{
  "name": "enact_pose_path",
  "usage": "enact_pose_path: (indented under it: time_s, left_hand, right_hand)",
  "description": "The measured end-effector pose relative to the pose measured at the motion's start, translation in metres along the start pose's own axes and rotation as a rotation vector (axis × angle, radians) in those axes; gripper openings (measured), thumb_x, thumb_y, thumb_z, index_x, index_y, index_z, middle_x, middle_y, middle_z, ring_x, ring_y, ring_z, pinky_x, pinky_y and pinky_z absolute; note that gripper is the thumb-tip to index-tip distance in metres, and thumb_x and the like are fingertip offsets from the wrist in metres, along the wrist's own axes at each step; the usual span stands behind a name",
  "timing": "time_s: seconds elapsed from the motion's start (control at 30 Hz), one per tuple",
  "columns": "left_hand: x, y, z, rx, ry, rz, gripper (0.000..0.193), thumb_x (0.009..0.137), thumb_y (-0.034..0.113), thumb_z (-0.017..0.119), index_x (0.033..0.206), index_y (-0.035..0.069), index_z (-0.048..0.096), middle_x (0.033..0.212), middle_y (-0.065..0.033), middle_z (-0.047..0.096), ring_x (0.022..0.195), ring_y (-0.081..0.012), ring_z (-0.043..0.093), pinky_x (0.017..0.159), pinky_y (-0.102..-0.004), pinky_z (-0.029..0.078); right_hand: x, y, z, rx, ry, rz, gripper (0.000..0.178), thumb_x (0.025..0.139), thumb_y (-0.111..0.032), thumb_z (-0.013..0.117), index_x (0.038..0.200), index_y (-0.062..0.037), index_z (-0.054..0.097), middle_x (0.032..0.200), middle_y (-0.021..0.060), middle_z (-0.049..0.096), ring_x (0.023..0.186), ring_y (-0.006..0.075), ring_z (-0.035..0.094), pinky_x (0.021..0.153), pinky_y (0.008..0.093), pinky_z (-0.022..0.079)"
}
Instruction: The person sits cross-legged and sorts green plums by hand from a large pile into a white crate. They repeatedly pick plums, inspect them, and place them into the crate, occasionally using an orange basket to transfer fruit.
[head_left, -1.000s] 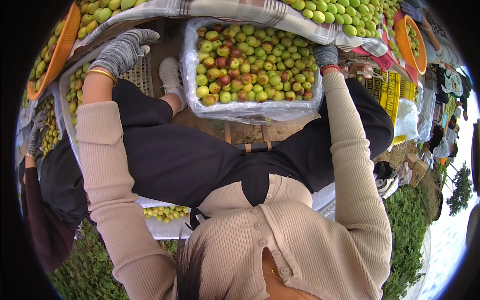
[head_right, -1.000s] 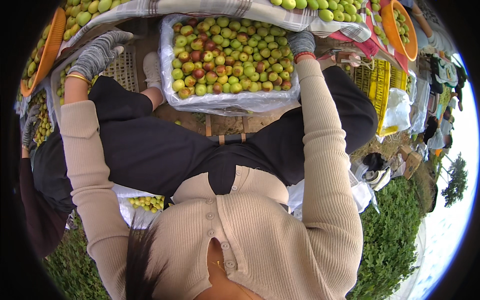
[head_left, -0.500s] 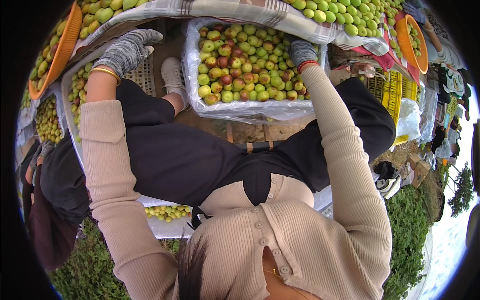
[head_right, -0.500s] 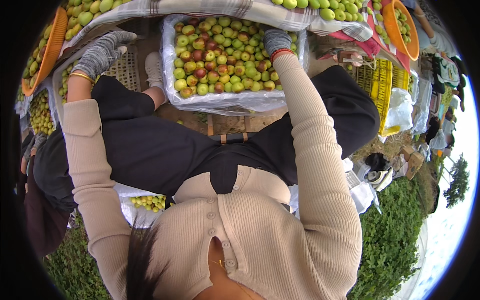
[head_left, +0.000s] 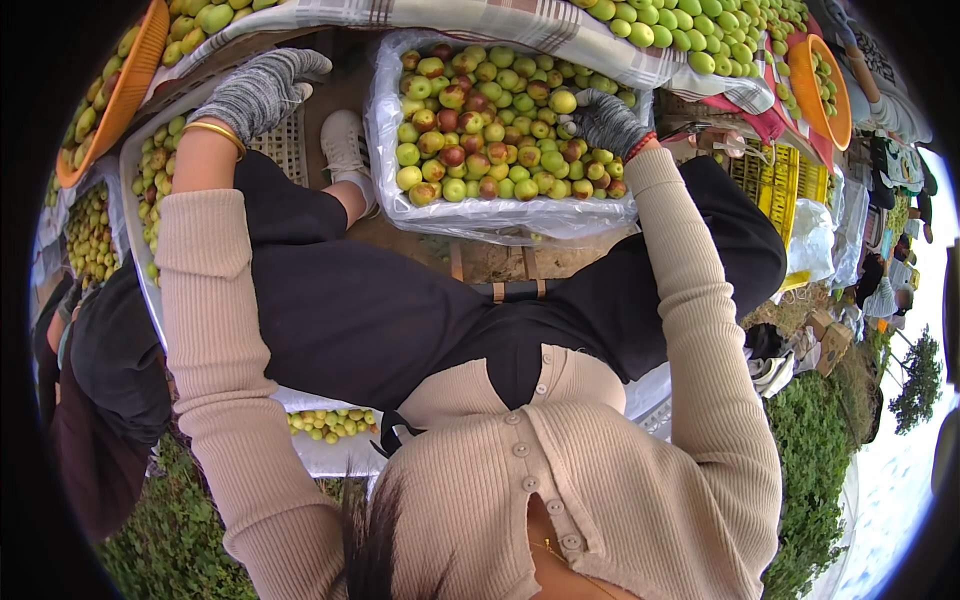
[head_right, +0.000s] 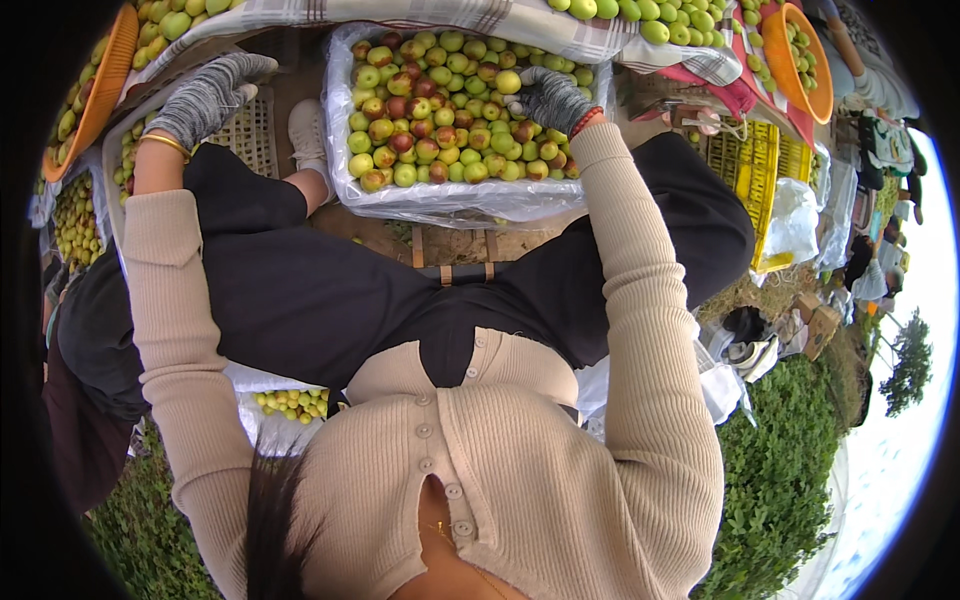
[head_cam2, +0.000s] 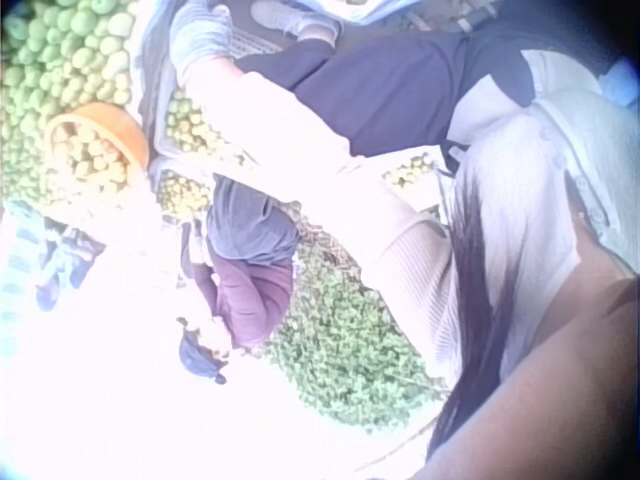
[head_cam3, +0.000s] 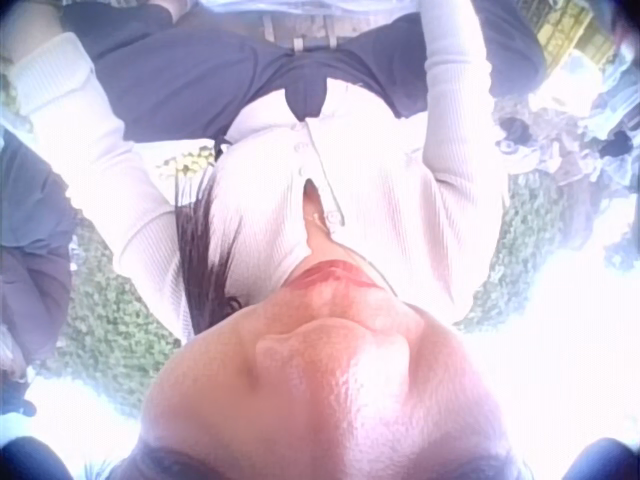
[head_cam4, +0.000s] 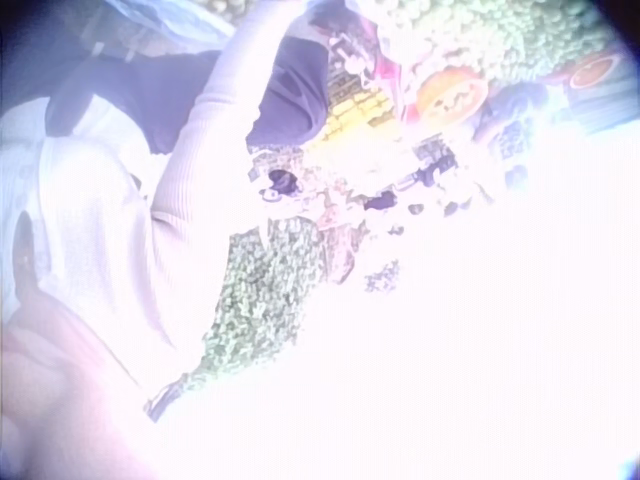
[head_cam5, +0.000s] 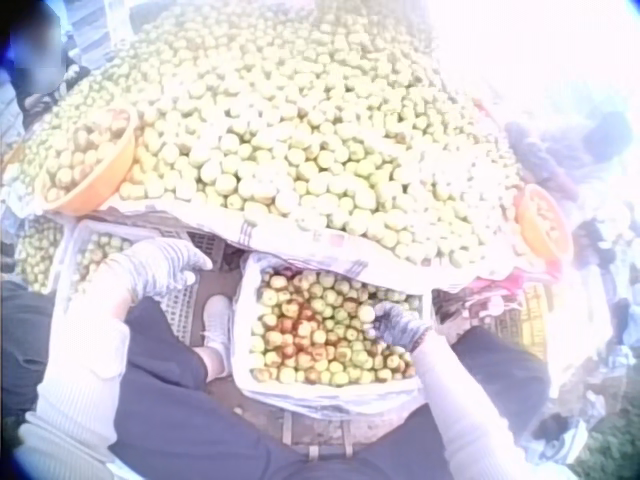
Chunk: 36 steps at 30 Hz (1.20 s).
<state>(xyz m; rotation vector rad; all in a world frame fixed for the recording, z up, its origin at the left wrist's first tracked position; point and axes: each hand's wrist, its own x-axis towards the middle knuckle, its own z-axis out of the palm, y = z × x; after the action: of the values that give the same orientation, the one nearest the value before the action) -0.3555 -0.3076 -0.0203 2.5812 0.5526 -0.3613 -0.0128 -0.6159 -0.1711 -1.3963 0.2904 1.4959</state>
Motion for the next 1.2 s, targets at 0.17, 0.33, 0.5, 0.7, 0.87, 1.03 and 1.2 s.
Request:
enact_pose_path:
  time_s: [0.17, 0.33, 0.5, 0.7, 0.87, 1.03, 1.2]
  left_hand:
    - [-0.002, -0.001, 0.001, -0.050, 0.002, 0.005, 0.034, 0.088, 0.007, 0.061, 0.122, 0.007, 0.059, 0.117, -0.0105, 0.065, 0.112, -0.0275, 0.059, 0.100, -0.0367, 0.045]
    - [0.001, -0.003, 0.001, -0.005, -0.007, 0.007, 0.034, 0.088, 0.007, 0.061, 0.122, 0.007, 0.059, 0.119, -0.0102, 0.064, 0.112, -0.0275, 0.059, 0.100, -0.0368, 0.045]
    - [0.003, -0.001, 0.000, -0.012, -0.079, -0.038, 0.039, 0.089, 0.005, 0.059, 0.128, 0.011, 0.057, 0.123, -0.0086, 0.061, 0.116, -0.0236, 0.056, 0.101, -0.0348, 0.043]
    - [0.002, 0.002, -0.001, 0.013, -0.084, -0.066, 0.039, 0.089, 0.007, 0.060, 0.128, 0.012, 0.058, 0.123, -0.0084, 0.061, 0.116, -0.0244, 0.056, 0.102, -0.0350, 0.043]
    - [0.002, 0.001, 0.000, 0.010, -0.067, -0.035, 0.039, 0.088, 0.008, 0.061, 0.126, 0.011, 0.058, 0.123, -0.0096, 0.062, 0.116, -0.0258, 0.056, 0.102, -0.0356, 0.043]
    - [0.004, 0.000, 0.002, 0.027, -0.043, -0.028, 0.037, 0.088, 0.010, 0.062, 0.125, 0.009, 0.059, 0.123, -0.0111, 0.062, 0.117, -0.0287, 0.057, 0.103, -0.0370, 0.043]
    - [0.009, 0.009, 0.001, 0.052, -0.075, -0.047, 0.039, 0.089, 0.013, 0.061, 0.128, 0.013, 0.057, 0.127, -0.0115, 0.059, 0.119, -0.0296, 0.055, 0.104, -0.0386, 0.042]
  right_hand:
    - [-0.027, 0.000, 0.023, -0.713, 0.108, -0.307, 0.031, 0.090, -0.014, 0.061, 0.120, -0.0043, 0.061, 0.103, 0.0132, 0.068, 0.079, 0.0214, 0.068, 0.073, 0.0309, 0.059]
    - [-0.066, 0.032, 0.042, -1.802, -0.040, -0.379, 0.038, 0.079, -0.013, 0.072, 0.117, -0.0147, 0.065, 0.104, 0.0131, 0.067, 0.091, 0.0259, 0.066, 0.084, 0.0381, 0.053]
    - [-0.067, 0.058, 0.039, -1.889, 0.079, -0.561, 0.043, 0.083, -0.015, 0.070, 0.123, -0.0127, 0.056, 0.101, 0.0138, 0.065, 0.085, 0.0277, 0.066, 0.077, 0.0370, 0.056]
    - [-0.047, 0.024, 0.030, -0.610, 0.012, -0.195, 0.034, 0.096, -0.028, 0.054, 0.116, -0.0014, 0.055, 0.098, 0.0119, 0.065, 0.072, 0.0200, 0.067, 0.058, 0.0284, 0.058]
    - [-0.021, 0.020, 0.039, -0.591, 0.084, -0.216, 0.037, 0.098, -0.028, 0.051, 0.121, 0.0003, 0.051, 0.098, 0.0168, 0.067, 0.070, 0.0212, 0.068, 0.056, 0.0297, 0.058]
    - [-0.010, 0.002, 0.013, -1.265, 0.460, -0.714, 0.034, 0.085, -0.018, 0.062, 0.117, -0.0077, 0.065, 0.107, 0.0113, 0.070, 0.091, 0.0234, 0.067, 0.081, 0.0341, 0.053]
    - [0.003, 0.012, 0.023, -1.662, 0.381, -0.599, 0.043, 0.079, -0.020, 0.069, 0.122, -0.0171, 0.062, 0.117, 0.0157, 0.064, 0.107, 0.0328, 0.061, 0.093, 0.0407, 0.048]
